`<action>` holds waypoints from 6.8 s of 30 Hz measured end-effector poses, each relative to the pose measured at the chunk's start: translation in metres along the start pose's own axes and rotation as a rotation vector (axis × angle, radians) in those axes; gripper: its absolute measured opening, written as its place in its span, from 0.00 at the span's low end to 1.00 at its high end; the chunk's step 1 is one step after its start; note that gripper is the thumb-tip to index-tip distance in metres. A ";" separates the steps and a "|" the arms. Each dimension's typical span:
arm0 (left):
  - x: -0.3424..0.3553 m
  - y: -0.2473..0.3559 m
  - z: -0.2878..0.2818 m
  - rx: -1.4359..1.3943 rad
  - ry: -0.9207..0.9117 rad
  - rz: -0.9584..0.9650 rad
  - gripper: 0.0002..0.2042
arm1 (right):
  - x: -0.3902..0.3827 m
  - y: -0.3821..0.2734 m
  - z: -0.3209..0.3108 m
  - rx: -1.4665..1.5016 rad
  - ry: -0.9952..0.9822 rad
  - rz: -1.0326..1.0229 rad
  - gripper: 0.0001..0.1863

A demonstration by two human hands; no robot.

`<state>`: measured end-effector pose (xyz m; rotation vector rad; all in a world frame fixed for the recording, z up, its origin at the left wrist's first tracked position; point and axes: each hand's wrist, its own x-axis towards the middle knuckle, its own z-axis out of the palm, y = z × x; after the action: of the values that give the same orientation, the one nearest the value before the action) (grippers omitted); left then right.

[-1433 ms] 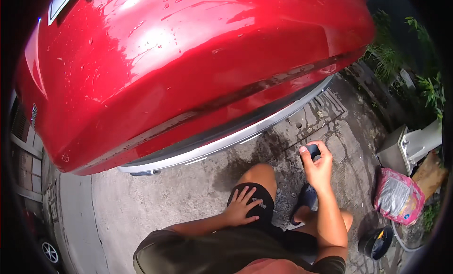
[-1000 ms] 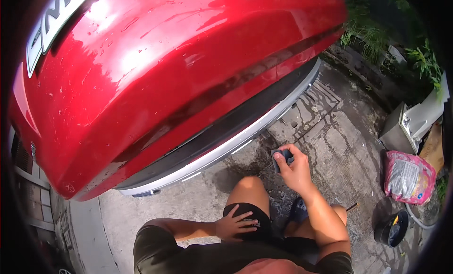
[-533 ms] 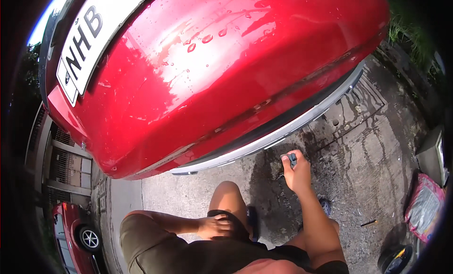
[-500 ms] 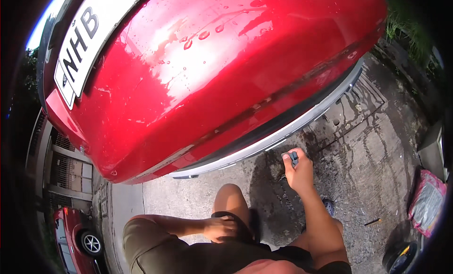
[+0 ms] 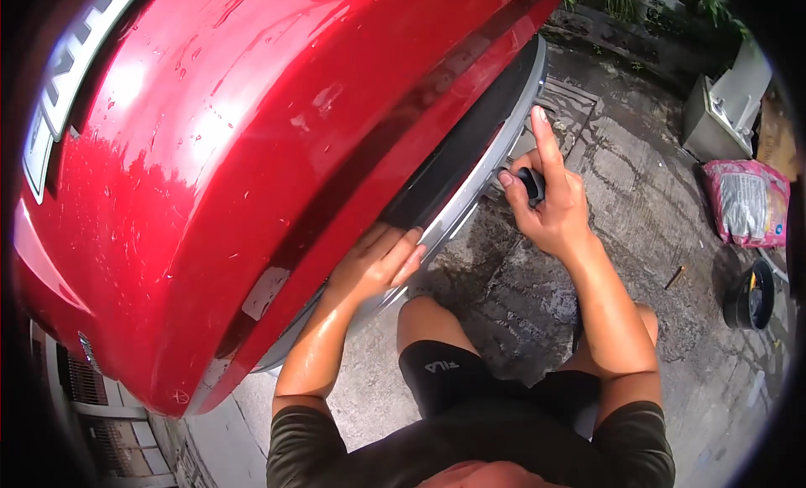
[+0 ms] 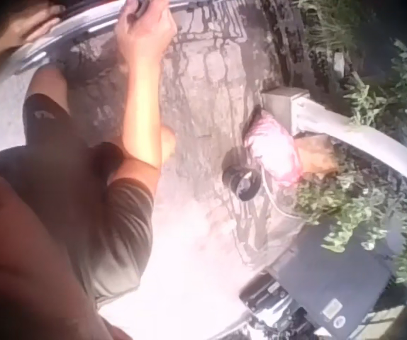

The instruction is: The person wets sandpaper in a bucket of water and sands the bumper of a car by hand, repeatedly folding and re-wetting the sandpaper.

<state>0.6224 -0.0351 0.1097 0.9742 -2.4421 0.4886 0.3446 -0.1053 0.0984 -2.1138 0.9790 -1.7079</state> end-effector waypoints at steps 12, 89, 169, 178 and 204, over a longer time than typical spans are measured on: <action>0.024 -0.037 -0.001 -0.388 -0.202 -0.211 0.14 | -0.015 -0.024 0.017 -0.027 -0.088 -0.038 0.40; 0.054 -0.022 -0.033 -0.345 -0.393 -0.400 0.20 | 0.022 -0.143 0.049 0.646 0.116 0.420 0.06; 0.034 -0.019 -0.021 -0.288 -0.381 -0.266 0.26 | 0.027 -0.147 0.040 0.589 -0.066 0.454 0.10; 0.040 -0.018 -0.028 -0.335 -0.358 -0.355 0.23 | 0.024 -0.151 0.044 0.620 -0.036 0.393 0.10; 0.020 -0.029 -0.015 -0.300 -0.410 -0.274 0.16 | 0.032 -0.148 0.045 0.711 0.078 0.555 0.09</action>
<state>0.6346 -0.0586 0.1371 1.3495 -2.5635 -0.1871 0.4398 -0.0249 0.1959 -1.1987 0.7236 -1.5349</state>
